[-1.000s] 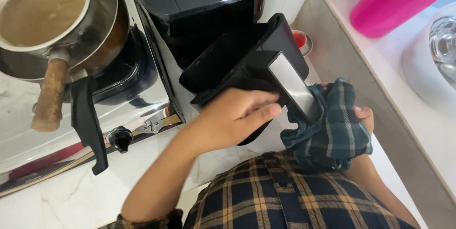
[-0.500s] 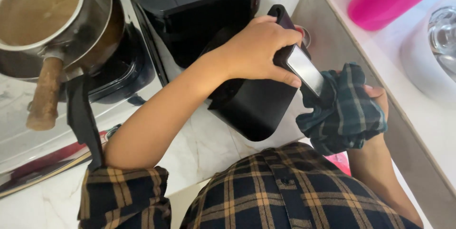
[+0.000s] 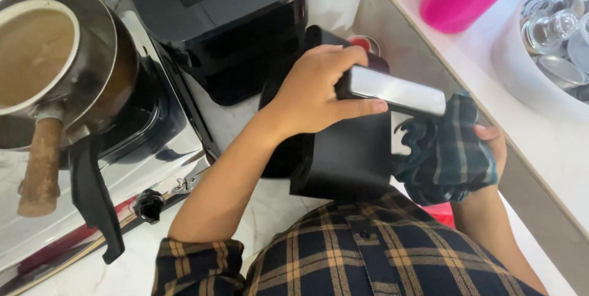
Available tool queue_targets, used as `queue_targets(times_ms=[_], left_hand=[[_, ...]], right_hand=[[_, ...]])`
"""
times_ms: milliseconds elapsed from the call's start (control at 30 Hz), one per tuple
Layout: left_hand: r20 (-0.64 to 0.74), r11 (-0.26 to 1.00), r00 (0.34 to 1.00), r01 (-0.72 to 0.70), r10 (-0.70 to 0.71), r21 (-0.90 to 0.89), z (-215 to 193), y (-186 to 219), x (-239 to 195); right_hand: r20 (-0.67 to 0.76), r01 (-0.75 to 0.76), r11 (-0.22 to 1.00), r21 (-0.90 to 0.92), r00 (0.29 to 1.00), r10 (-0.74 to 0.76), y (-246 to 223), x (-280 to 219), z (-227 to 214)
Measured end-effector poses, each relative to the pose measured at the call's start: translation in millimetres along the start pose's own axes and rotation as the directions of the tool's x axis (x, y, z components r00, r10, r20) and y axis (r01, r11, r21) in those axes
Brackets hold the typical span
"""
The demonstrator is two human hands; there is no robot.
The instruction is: Cleaning an air fryer using a cloth.
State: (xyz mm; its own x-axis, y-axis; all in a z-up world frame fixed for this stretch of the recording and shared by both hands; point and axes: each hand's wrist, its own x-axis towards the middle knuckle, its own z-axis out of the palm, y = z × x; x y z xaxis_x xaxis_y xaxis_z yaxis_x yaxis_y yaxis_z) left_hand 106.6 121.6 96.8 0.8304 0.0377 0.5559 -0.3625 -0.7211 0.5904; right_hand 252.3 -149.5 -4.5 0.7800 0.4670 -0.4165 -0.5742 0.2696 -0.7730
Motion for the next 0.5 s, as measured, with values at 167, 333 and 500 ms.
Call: queue_targets(times_ms=[167,333,500], left_hand=[[-0.153,0.996,0.985,0.079,-0.073,0.031,2.6,7.7,-15.3],[-0.328,0.968,0.913,0.250,-0.244,-0.022,10.2,13.9,-31.5],[-0.442,0.938,0.842,0.347,-0.308,0.007,12.7,25.9,-44.4]], right_hand=[[0.572,0.038,0.995,0.093,0.816,-0.084,-20.6,-38.6,37.8],[0.732,0.757,0.044,-0.652,0.644,-0.223,-41.5,-63.8,85.3],[0.751,0.742,-0.138,-0.656,0.627,-0.205,-42.4,-43.8,131.7]])
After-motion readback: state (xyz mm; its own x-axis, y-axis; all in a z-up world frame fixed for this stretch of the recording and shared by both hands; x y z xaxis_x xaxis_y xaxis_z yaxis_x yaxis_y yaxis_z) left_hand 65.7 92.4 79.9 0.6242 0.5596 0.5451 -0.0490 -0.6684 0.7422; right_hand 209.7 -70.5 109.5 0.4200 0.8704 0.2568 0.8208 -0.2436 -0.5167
